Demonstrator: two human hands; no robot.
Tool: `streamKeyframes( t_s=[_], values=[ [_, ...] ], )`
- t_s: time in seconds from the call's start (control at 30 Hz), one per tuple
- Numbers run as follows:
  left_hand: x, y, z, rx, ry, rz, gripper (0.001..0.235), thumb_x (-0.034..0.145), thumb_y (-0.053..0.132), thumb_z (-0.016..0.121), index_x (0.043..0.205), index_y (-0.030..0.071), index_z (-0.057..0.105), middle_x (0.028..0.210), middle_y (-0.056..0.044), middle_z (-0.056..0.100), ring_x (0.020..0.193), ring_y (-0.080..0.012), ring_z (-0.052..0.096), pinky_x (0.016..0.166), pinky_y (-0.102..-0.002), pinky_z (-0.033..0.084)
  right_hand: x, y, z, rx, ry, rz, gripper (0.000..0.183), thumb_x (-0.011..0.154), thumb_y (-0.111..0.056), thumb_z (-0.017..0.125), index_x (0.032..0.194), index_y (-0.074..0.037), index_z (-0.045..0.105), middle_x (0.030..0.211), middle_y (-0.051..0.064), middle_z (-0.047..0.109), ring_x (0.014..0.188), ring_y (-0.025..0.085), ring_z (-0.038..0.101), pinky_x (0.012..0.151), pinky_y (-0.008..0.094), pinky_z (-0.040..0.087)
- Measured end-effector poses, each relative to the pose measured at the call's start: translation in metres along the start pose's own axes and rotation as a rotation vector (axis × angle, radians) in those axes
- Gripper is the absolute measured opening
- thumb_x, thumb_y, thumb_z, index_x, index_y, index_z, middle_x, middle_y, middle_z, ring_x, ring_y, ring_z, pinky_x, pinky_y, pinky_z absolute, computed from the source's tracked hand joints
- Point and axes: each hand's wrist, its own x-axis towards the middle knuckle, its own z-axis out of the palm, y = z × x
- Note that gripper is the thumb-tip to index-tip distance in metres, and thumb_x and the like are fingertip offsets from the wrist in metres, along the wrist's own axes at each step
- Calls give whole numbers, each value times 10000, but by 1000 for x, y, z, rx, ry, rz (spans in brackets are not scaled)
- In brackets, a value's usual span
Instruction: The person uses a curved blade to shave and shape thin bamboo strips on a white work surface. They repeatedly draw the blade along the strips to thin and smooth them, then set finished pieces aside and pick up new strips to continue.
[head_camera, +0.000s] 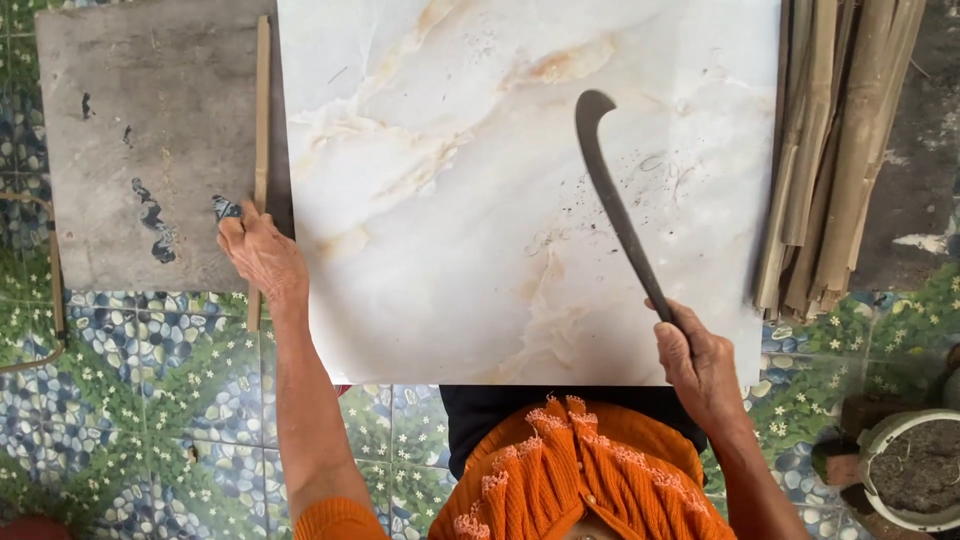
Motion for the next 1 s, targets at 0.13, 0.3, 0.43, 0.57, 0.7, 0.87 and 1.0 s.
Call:
streamKeyframes(
  t_s=[0.13,0.3,0.43,0.57,0.7,0.87,1.0],
  values=[
    [9,-2,8,110,-19,-7,364,900,98,773,1243,17,684,963,-111,531,810,-325,616,653,-463,528,0,-4,5,22,-22,19,397,1021,-345,478,1274,-123,689,486,128,616,411,251,601,504,399,521],
    [6,1,6,125,-16,32,328,867,123,786,1161,-8,720,960,-118,526,908,-352,590,688,-470,528,2,-9,4,19,-40,36,384,1017,-332,501,1272,-117,692,476,112,594,397,235,574,493,375,508],
    [15,30,-25,230,70,75,327,934,277,731,1165,53,674,989,-71,491,883,-307,524,700,-442,412,1,-10,5,39,-40,46,378,1018,-330,504,1255,-107,696,469,98,585,387,214,560,481,353,501],
    [-2,78,-43,124,130,104,374,1102,442,447,1178,154,674,1063,-72,542,952,-302,566,739,-426,449,1,-13,7,93,-62,55,379,1020,-324,495,1237,-88,697,450,89,572,371,200,548,466,335,503],
    [-39,180,-106,-403,-201,-37,230,1038,355,565,1110,170,681,1106,-86,654,947,-295,642,732,-394,521,0,-22,14,113,-76,56,375,1005,-323,516,1237,-87,694,432,78,573,351,197,553,459,328,512],
    [-93,284,-168,-1291,-823,-311,226,969,337,656,1055,137,718,938,-83,764,733,-215,709,568,-322,562,-1,-23,22,-13,-74,24,416,972,-334,584,1260,-45,667,484,140,611,405,249,600,484,381,514],
    [-93,328,-184,-1520,-999,-173,379,1025,304,538,1201,-20,623,775,-76,650,574,-163,629,525,-264,569,1,-17,28,-353,-169,43,621,954,-453,470,1474,-113,468,631,109,650,514,254,617,487,387,466]
  ],
)
